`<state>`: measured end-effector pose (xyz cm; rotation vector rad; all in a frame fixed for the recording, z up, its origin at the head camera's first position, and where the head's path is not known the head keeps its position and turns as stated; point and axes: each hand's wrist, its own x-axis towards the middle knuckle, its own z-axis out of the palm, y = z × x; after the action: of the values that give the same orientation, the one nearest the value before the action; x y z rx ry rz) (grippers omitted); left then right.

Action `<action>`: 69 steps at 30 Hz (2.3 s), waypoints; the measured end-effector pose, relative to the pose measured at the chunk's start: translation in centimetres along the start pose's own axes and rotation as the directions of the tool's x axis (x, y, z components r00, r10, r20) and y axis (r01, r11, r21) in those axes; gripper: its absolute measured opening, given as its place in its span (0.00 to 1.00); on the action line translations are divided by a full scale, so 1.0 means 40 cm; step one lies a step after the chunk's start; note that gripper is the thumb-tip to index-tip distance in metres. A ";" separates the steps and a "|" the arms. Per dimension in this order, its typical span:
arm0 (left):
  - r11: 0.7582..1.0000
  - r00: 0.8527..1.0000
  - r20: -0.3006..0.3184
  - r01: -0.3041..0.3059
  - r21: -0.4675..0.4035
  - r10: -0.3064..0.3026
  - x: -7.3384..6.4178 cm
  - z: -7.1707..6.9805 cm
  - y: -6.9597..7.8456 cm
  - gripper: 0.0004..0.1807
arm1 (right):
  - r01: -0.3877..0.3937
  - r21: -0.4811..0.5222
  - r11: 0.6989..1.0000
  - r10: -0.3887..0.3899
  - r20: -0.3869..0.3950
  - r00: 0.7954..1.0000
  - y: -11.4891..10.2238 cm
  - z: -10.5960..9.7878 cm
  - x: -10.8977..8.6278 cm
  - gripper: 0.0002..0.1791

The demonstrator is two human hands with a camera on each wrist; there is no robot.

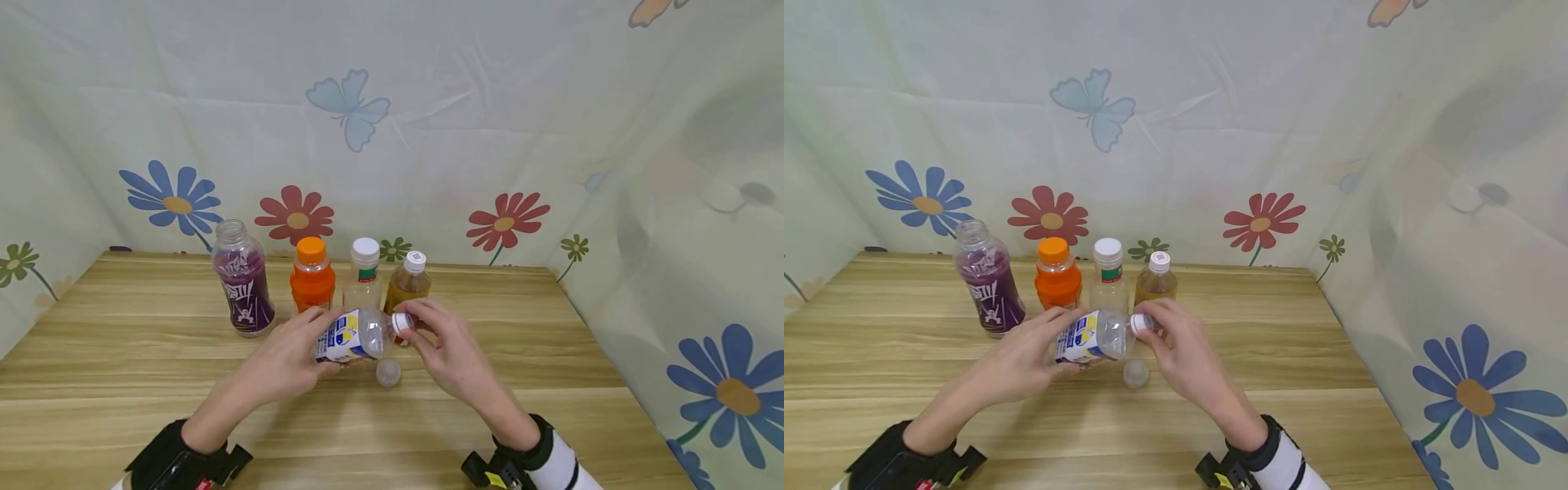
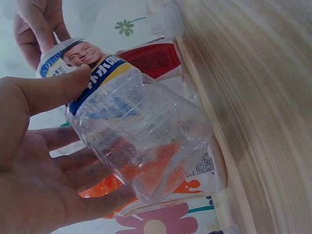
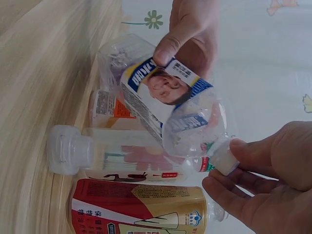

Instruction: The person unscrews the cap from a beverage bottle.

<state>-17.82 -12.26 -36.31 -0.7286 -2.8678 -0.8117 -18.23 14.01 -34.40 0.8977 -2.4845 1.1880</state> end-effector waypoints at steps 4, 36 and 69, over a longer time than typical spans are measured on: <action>1.000 1.000 -0.003 0.006 -0.011 -0.006 0.001 0.001 -0.003 0.41 | -0.032 0.001 0.999 0.032 0.031 0.999 0.000 -0.005 0.001 0.18; 0.992 0.996 -0.073 -0.041 0.120 0.050 -0.001 0.003 0.011 0.42 | -0.316 0.061 0.947 0.311 0.077 0.947 -0.006 -0.004 0.001 0.09; 1.000 1.000 -0.014 0.021 -0.004 -0.021 -0.003 0.002 0.003 0.41 | -0.127 0.103 0.987 0.127 0.007 0.992 -0.001 0.001 0.000 0.19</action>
<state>-17.66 -12.19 -36.33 -0.6911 -2.8673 -0.8212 -18.22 13.94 -34.41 0.7743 -2.5337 1.3681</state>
